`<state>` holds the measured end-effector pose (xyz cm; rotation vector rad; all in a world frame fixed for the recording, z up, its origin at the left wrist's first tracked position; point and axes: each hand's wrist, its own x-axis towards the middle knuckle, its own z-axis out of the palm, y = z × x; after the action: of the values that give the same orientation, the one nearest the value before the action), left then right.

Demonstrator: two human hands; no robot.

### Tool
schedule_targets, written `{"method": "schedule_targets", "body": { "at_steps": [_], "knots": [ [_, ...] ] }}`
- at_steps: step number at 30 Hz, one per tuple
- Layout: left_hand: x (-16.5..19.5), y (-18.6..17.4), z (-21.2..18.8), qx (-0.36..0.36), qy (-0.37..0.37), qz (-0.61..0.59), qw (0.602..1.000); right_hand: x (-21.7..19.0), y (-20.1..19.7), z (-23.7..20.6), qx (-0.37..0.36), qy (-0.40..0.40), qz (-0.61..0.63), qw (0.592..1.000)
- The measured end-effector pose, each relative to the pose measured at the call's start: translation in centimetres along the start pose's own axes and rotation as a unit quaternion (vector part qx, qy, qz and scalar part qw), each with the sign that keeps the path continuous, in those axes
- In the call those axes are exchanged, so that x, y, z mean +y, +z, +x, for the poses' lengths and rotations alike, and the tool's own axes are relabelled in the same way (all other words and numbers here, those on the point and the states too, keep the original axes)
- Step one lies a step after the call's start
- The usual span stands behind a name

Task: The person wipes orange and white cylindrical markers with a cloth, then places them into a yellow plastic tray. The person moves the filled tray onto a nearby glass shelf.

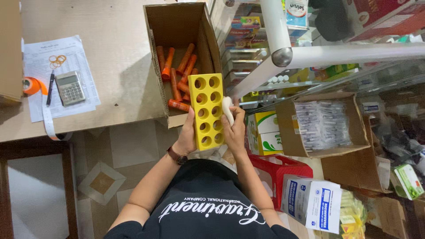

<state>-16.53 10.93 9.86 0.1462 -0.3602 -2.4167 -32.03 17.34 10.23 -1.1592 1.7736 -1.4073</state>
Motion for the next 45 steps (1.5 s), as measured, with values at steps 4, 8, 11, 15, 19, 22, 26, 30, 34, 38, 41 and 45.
{"method": "schedule_targets", "body": {
  "at_steps": [4,8,11,15,19,22,26,30,34,38,41,45],
  "knots": [
    [-1.3,-1.1,0.5,0.020,-0.037,-0.032,0.999,-1.0,0.2,-2.2,0.013,-0.212,-0.160,0.964],
    [-1.5,-2.3,1.8,-0.015,-0.031,-0.028,0.999,-1.2,0.7,-4.9,-0.056,-0.317,-0.193,0.927],
    [-2.3,-2.8,2.5,0.010,-0.074,-0.045,0.996,-0.7,0.7,-6.2,-0.127,-0.421,-0.211,0.873],
    [-3.3,-3.1,2.1,-0.011,-0.151,-0.141,0.978,0.2,-0.1,-5.2,-0.183,-0.486,-0.229,0.823],
    [-3.3,-2.8,1.3,-0.061,-0.119,-0.145,0.980,0.6,-1.2,-2.1,-0.198,-0.515,-0.237,0.800],
    [-3.0,-2.4,1.0,-0.127,-0.110,-0.113,0.979,0.1,-1.5,-0.8,-0.167,-0.527,-0.247,0.796],
    [-3.2,-2.6,0.8,-0.098,-0.038,0.059,0.993,-1.2,-0.7,1.4,-0.057,-0.545,-0.274,0.791],
    [-4.5,-2.9,-0.1,-0.050,-0.088,0.160,0.982,-2.8,-1.4,3.6,0.024,-0.435,-0.294,0.851],
    [-4.6,-2.3,-0.9,0.001,-0.111,0.181,0.977,-3.6,-2.5,5.4,0.033,-0.279,-0.230,0.932],
    [-2.8,-0.6,-1.3,0.003,-0.100,0.108,0.989,-3.4,-4.3,6.1,-0.029,-0.195,-0.233,0.952],
    [-1.8,0.6,-1.3,0.002,-0.101,0.074,0.992,-2.5,-5.4,5.8,-0.024,-0.077,-0.149,0.986],
    [-1.5,0.7,-0.7,0.009,-0.142,0.037,0.989,-1.0,-5.6,4.5,0.020,-0.039,-0.093,0.995]
  ]
}}
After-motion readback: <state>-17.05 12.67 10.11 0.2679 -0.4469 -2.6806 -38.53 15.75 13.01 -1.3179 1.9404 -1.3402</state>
